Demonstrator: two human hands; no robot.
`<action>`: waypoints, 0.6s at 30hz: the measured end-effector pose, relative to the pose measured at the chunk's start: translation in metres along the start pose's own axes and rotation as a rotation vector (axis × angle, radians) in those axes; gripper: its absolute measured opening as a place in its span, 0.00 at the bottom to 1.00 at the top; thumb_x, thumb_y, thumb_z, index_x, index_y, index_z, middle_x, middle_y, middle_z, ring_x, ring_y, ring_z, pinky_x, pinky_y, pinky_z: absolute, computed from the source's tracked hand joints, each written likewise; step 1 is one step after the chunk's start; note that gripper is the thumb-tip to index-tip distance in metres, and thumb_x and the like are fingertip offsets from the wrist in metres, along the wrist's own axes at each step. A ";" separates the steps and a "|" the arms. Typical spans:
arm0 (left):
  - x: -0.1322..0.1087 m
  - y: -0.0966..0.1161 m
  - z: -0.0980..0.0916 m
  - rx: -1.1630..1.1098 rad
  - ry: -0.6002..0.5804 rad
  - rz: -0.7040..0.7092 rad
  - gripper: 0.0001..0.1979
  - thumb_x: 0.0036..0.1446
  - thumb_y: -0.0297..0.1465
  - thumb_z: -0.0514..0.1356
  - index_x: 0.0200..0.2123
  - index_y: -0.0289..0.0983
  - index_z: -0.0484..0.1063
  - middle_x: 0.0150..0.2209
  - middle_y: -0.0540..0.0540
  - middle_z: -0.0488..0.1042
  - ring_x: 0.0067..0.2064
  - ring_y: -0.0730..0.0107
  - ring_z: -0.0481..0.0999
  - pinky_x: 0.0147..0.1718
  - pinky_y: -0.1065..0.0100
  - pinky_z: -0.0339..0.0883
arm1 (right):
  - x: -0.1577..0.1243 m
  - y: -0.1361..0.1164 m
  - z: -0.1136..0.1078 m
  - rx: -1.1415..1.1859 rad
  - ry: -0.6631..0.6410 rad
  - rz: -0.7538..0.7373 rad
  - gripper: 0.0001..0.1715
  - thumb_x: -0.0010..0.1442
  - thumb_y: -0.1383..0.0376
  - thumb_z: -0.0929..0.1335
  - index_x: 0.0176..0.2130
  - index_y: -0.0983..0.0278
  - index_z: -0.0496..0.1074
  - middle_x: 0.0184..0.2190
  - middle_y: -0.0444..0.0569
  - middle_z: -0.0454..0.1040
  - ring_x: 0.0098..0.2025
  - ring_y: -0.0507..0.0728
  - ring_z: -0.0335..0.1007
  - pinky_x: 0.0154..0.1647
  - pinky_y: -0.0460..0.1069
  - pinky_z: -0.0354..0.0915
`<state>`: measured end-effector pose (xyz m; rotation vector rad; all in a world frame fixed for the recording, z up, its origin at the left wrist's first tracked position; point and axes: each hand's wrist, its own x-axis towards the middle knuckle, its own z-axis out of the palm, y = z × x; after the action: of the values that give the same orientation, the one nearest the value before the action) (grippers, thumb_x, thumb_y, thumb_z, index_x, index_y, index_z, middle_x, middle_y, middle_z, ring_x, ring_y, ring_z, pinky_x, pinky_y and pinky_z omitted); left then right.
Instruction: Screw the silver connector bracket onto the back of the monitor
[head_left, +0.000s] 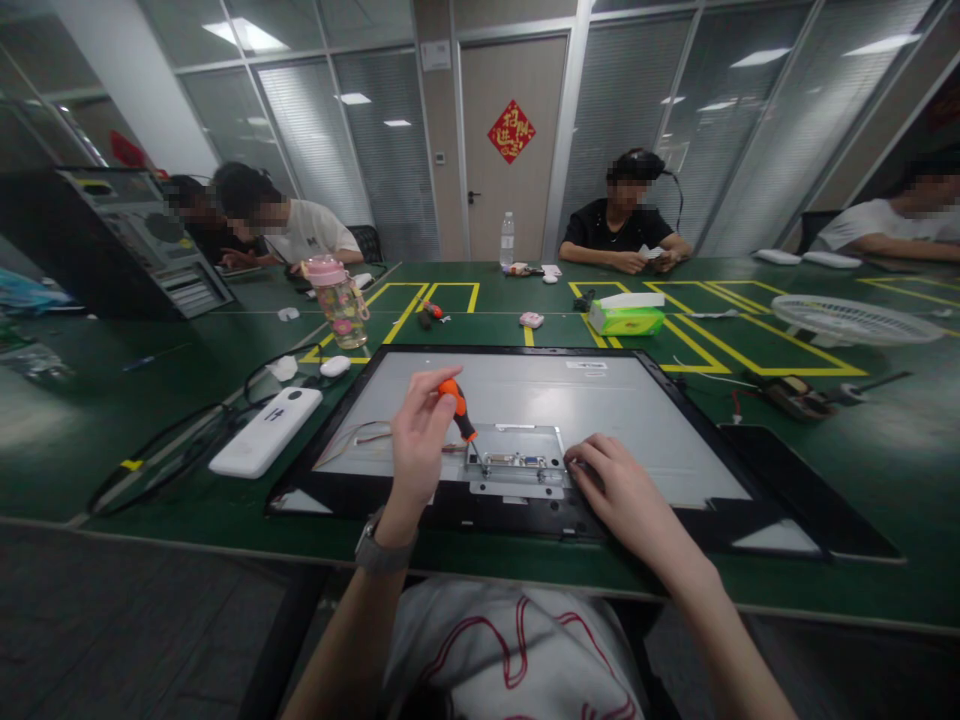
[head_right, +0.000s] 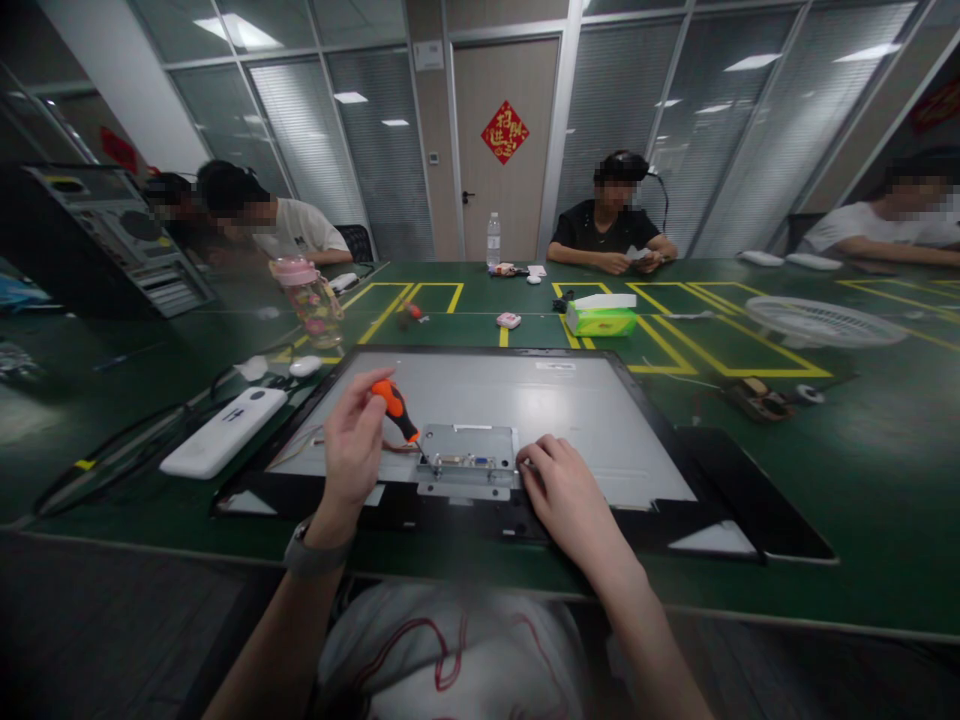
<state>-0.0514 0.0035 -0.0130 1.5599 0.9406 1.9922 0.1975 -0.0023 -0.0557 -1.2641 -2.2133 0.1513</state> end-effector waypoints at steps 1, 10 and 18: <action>0.000 0.000 0.000 -0.028 -0.002 -0.026 0.13 0.63 0.35 0.57 0.48 0.41 0.77 0.41 0.45 0.75 0.39 0.71 0.75 0.42 0.69 0.69 | 0.000 0.000 0.000 0.000 -0.003 0.000 0.11 0.65 0.69 0.61 0.37 0.62 0.72 0.36 0.52 0.72 0.39 0.61 0.69 0.43 0.56 0.68; 0.001 0.001 0.001 0.035 0.019 0.044 0.11 0.60 0.35 0.61 0.44 0.39 0.78 0.40 0.45 0.73 0.38 0.71 0.74 0.39 0.70 0.70 | 0.001 0.000 -0.001 -0.003 -0.015 0.005 0.11 0.65 0.69 0.61 0.37 0.62 0.72 0.36 0.52 0.72 0.39 0.61 0.69 0.43 0.57 0.68; 0.001 0.003 0.001 -0.003 0.015 0.029 0.10 0.58 0.34 0.63 0.43 0.40 0.78 0.38 0.47 0.73 0.35 0.75 0.73 0.35 0.74 0.69 | 0.000 0.001 0.001 0.000 0.001 -0.005 0.11 0.65 0.69 0.60 0.37 0.62 0.72 0.35 0.52 0.72 0.38 0.61 0.69 0.42 0.56 0.68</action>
<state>-0.0507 0.0025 -0.0102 1.5674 0.9251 2.0265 0.1981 -0.0016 -0.0570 -1.2582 -2.2158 0.1489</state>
